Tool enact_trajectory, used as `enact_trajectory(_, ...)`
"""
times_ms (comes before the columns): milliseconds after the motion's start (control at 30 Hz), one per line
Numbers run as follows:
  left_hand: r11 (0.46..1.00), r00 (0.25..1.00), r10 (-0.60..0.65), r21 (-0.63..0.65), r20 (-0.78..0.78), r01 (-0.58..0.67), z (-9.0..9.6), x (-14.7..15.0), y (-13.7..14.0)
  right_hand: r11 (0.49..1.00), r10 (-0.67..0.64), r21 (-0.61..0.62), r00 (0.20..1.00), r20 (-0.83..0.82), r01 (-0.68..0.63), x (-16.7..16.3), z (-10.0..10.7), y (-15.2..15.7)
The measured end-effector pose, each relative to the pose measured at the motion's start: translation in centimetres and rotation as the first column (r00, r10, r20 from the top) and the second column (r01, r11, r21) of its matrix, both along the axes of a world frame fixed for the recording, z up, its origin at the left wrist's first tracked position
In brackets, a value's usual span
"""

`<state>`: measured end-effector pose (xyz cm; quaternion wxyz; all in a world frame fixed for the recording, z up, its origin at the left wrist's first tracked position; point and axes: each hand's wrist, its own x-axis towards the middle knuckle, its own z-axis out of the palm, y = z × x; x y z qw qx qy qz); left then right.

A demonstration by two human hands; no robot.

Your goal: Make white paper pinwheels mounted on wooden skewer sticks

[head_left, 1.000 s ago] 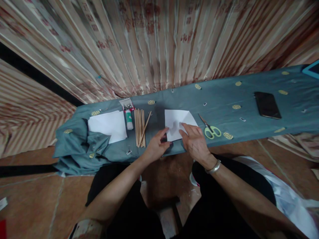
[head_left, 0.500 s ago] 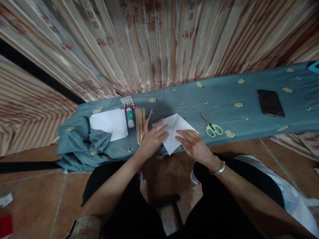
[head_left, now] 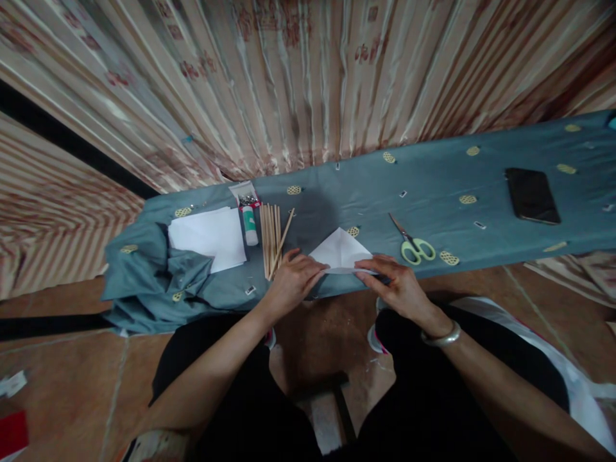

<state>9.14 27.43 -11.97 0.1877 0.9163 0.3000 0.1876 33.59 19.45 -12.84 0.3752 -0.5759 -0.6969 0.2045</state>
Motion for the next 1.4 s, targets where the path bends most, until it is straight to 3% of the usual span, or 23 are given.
enact_trajectory(267, 0.996, 0.996, 0.084, -0.004, 0.015, -0.084, -0.9, 0.9, 1.1, 0.962, -0.242, -0.167, 0.958, -0.152, 0.216, -0.2, -0.5, 0.6)
enact_trajectory(433, 0.981, 0.982, 0.188, -0.042, -0.013, -0.189, -1.0, 1.2, 1.4, 0.934, -0.316, -0.191, 0.947, -0.053, 0.301, 0.0, -0.3, 1.5)
enact_trajectory(600, 0.975, 0.975, 0.221, -0.025, -0.02, -0.221, -0.8, 1.4, 1.9, 0.929, -0.344, -0.121, 0.937, 0.058, 0.349, 0.1, -0.5, 2.3)
enact_trajectory(700, 0.979, 0.986, 0.167, 0.118, -0.011, -0.165, -0.3, 1.8, 1.6, 0.932, -0.346, -0.084, 0.934, 0.086, 0.353, 0.0, -0.8, 2.6)
enact_trajectory(833, 0.95, 0.995, 0.014, 0.31, -0.095, 0.016, 0.0, 2.7, 0.1, 0.932, -0.346, -0.082, 0.933, 0.097, 0.354, 0.0, -0.9, 2.8)
enact_trajectory(967, 0.953, 0.975, -0.05, 0.281, -0.216, 0.111, -0.8, 3.4, -1.4, 0.924, -0.359, -0.094, 0.926, 0.121, 0.37, 0.0, -0.9, 3.1)
enact_trajectory(1400, 0.976, 0.964, -0.031, 0.199, -0.264, 0.086, -1.8, 3.3, -1.4, 0.91, -0.367, -0.154, 0.92, 0.137, 0.386, -0.1, -0.5, 3.7)
